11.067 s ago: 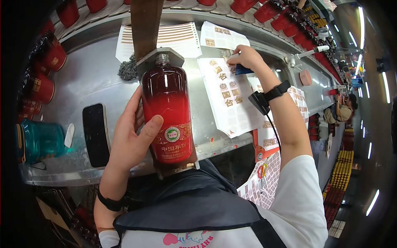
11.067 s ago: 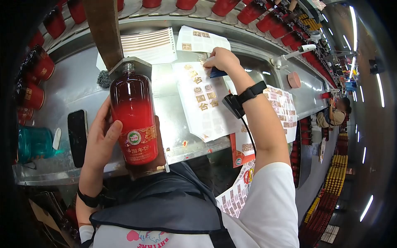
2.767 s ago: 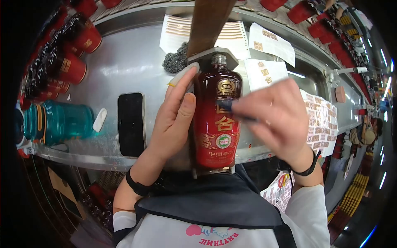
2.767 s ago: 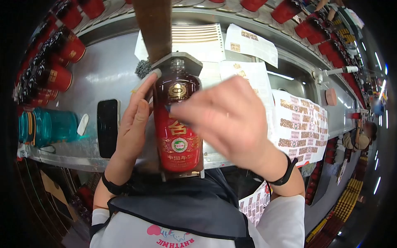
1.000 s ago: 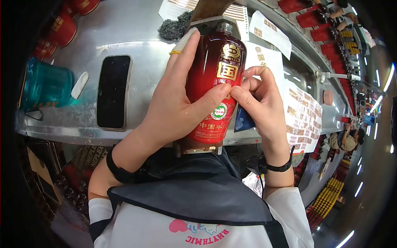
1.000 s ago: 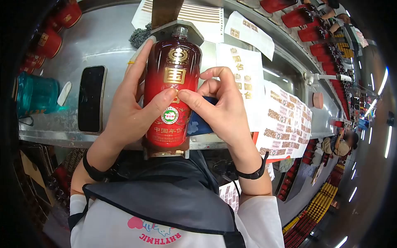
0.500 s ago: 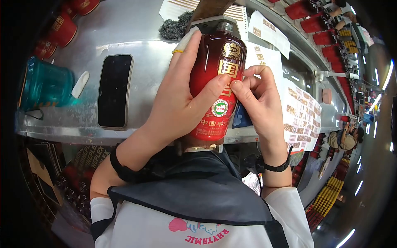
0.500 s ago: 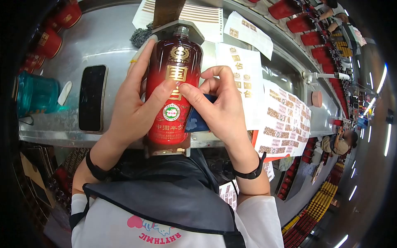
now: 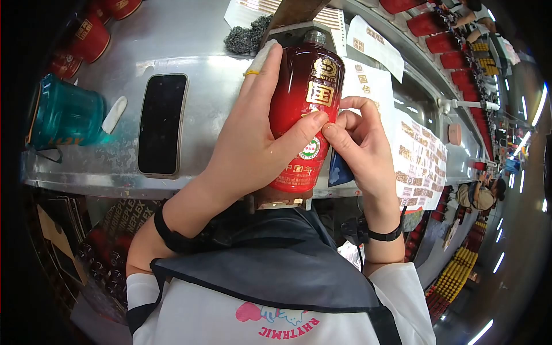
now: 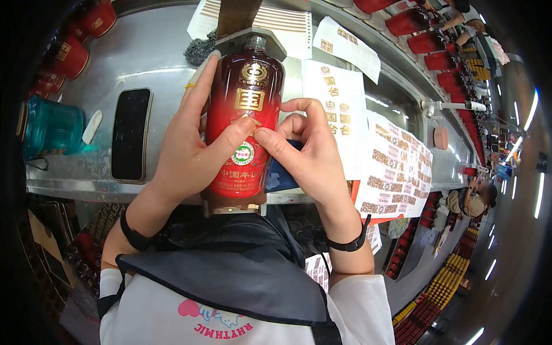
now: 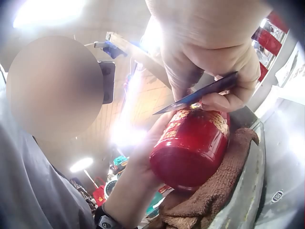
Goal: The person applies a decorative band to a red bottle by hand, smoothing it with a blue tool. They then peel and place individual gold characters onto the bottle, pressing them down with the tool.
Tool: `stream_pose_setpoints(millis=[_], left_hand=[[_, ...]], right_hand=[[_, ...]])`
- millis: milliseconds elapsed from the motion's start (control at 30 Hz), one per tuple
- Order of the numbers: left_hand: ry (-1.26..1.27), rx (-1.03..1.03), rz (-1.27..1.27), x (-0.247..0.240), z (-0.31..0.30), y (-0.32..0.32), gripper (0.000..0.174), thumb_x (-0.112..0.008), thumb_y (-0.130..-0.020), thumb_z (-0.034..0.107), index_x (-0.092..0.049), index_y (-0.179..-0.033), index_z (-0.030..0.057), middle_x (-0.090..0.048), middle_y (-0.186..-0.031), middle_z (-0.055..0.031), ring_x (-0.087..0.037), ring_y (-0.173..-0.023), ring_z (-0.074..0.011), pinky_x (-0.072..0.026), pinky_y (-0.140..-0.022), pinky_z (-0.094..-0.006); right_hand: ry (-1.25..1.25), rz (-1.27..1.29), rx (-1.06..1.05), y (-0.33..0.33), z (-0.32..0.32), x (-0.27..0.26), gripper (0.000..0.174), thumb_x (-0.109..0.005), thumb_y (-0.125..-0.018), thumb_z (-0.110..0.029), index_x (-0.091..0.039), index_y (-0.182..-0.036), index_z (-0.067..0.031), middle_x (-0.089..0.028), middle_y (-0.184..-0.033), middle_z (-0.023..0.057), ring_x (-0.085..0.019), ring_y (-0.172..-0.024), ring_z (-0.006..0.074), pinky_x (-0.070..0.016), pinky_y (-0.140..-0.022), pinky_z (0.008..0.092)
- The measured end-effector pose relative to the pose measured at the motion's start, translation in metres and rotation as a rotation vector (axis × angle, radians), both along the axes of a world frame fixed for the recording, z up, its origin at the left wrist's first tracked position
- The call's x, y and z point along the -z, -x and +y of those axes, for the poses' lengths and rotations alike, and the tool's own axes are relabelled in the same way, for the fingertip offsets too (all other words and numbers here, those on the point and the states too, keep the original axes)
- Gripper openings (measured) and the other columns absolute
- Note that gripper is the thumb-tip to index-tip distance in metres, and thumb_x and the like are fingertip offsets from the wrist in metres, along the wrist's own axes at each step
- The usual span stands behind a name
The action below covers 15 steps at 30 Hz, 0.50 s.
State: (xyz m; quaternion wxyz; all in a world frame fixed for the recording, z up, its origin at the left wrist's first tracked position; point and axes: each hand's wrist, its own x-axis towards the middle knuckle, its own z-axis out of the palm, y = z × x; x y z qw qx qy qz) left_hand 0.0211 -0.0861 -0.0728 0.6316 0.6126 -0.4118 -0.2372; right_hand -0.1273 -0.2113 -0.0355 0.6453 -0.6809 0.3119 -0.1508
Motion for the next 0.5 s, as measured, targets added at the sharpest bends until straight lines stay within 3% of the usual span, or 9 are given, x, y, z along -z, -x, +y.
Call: stream_pose_setpoints(millis=[67, 100, 167, 200, 233, 300, 400, 433, 500], left_hand=[[0.008, -0.006, -0.012, 0.003, -0.001, 0.001, 0.079, -0.069, -0.094, 0.01, -0.023, -0.158, -0.0028, -0.042, -0.149, -0.0204, -0.053, -0.13, -0.0223, -0.0451, -0.107, -0.0332], [0.048, -0.022, 0.078, 0.007, -0.002, 0.002, 0.078, -0.07, -0.094, 0.017, -0.026, -0.155, -0.0052, -0.047, -0.141, -0.0219, -0.055, -0.124, -0.0255, -0.0462, -0.104, -0.0348], [0.09, -0.034, 0.167, 0.007, -0.002, 0.002, 0.079, -0.071, -0.094, 0.023, -0.029, -0.153, -0.0076, -0.051, -0.132, -0.0233, -0.058, -0.119, -0.0288, -0.0472, -0.101, -0.0364], [0.099, -0.007, 0.32, 0.005, 0.001, 0.002, 0.077, -0.07, -0.096, 0.024, -0.029, -0.153, -0.0076, -0.051, -0.132, -0.0225, -0.058, -0.118, -0.0279, -0.0467, -0.102, -0.0364], [0.104, 0.021, 0.473, 0.004, 0.003, 0.001, 0.075, -0.068, -0.097, 0.024, -0.029, -0.153, -0.0076, -0.052, -0.132, -0.0217, -0.058, -0.118, -0.027, -0.0462, -0.104, -0.0363], [0.172, -0.02, 0.426, 0.014, 0.006, -0.002, 0.068, -0.066, -0.099, 0.026, -0.036, -0.152, -0.004, -0.054, -0.132, -0.0192, -0.058, -0.121, -0.0255, -0.0451, -0.106, -0.0363], [0.078, -0.11, 0.019, 0.006, 0.019, -0.014, 0.047, -0.067, -0.097, 0.023, -0.058, -0.138, 0.0018, -0.054, -0.141, -0.0201, -0.052, -0.132, -0.0268, -0.0413, -0.108, -0.0372], [0.077, -0.104, 0.019, 0.004, 0.021, -0.016, 0.047, -0.067, -0.097, 0.023, -0.058, -0.138, 0.0018, -0.054, -0.141, -0.0201, -0.052, -0.132, -0.0268, -0.0413, -0.108, -0.0372], [0.089, -0.177, -0.27, 0.002, 0.026, -0.021, 0.043, -0.067, -0.095, 0.019, -0.061, -0.134, 0.0018, -0.054, -0.143, -0.0213, -0.054, -0.129, -0.0299, -0.0398, -0.109, -0.0377]], right_hand=[[0.028, 0.001, -0.007, 0.001, 0.0, 0.0, 0.036, -0.072, -0.096, -0.014, -0.051, -0.123, -0.0024, -0.06, -0.084, -0.0013, -0.055, -0.081, 0.0036, -0.0441, -0.074, 0.0192], [0.028, -0.001, -0.007, 0.002, -0.003, -0.001, 0.036, -0.072, -0.096, -0.014, -0.051, -0.123, -0.0024, -0.06, -0.084, -0.0013, -0.055, -0.081, 0.0036, -0.0441, -0.074, 0.0192], [-0.137, -0.016, 0.056, 0.008, -0.013, -0.005, 0.029, -0.063, -0.102, -0.018, -0.055, -0.126, -0.0035, -0.061, -0.091, -0.0016, -0.055, -0.085, 0.0029, -0.044, -0.075, 0.0174], [-0.145, -0.035, 0.083, 0.013, -0.017, -0.008, 0.027, -0.056, -0.106, -0.02, -0.059, -0.128, -0.0055, -0.061, -0.096, -0.0028, -0.055, -0.089, 0.0028, -0.0442, -0.079, 0.0173], [-0.228, -0.102, 0.121, 0.014, -0.021, -0.01, 0.028, -0.059, -0.103, -0.013, -0.057, -0.129, -0.004, -0.061, -0.1, -0.001, -0.056, -0.092, 0.0046, -0.0456, -0.083, 0.02], [-0.108, -0.104, 0.145, 0.016, -0.016, -0.02, 0.032, -0.064, -0.097, -0.004, -0.057, -0.128, -0.0021, -0.06, -0.104, 0.001, -0.057, -0.096, 0.0067, -0.0463, -0.086, 0.022], [0.011, -0.076, 0.113, 0.023, -0.01, -0.027, 0.035, -0.069, -0.091, 0.002, -0.056, -0.124, -0.0007, -0.06, -0.107, 0.0029, -0.057, -0.099, 0.0085, -0.0467, -0.087, 0.0225], [0.01, -0.075, 0.118, 0.025, -0.007, -0.03, 0.035, -0.069, -0.091, 0.002, -0.056, -0.124, -0.0007, -0.06, -0.107, 0.0029, -0.057, -0.099, 0.0085, -0.0467, -0.087, 0.0225], [0.065, -0.041, 0.117, 0.026, -0.001, -0.034, 0.035, -0.071, -0.089, 0.001, -0.057, -0.12, -0.0018, -0.06, -0.107, 0.0027, -0.057, -0.099, 0.0087, -0.0465, -0.087, 0.0223]])
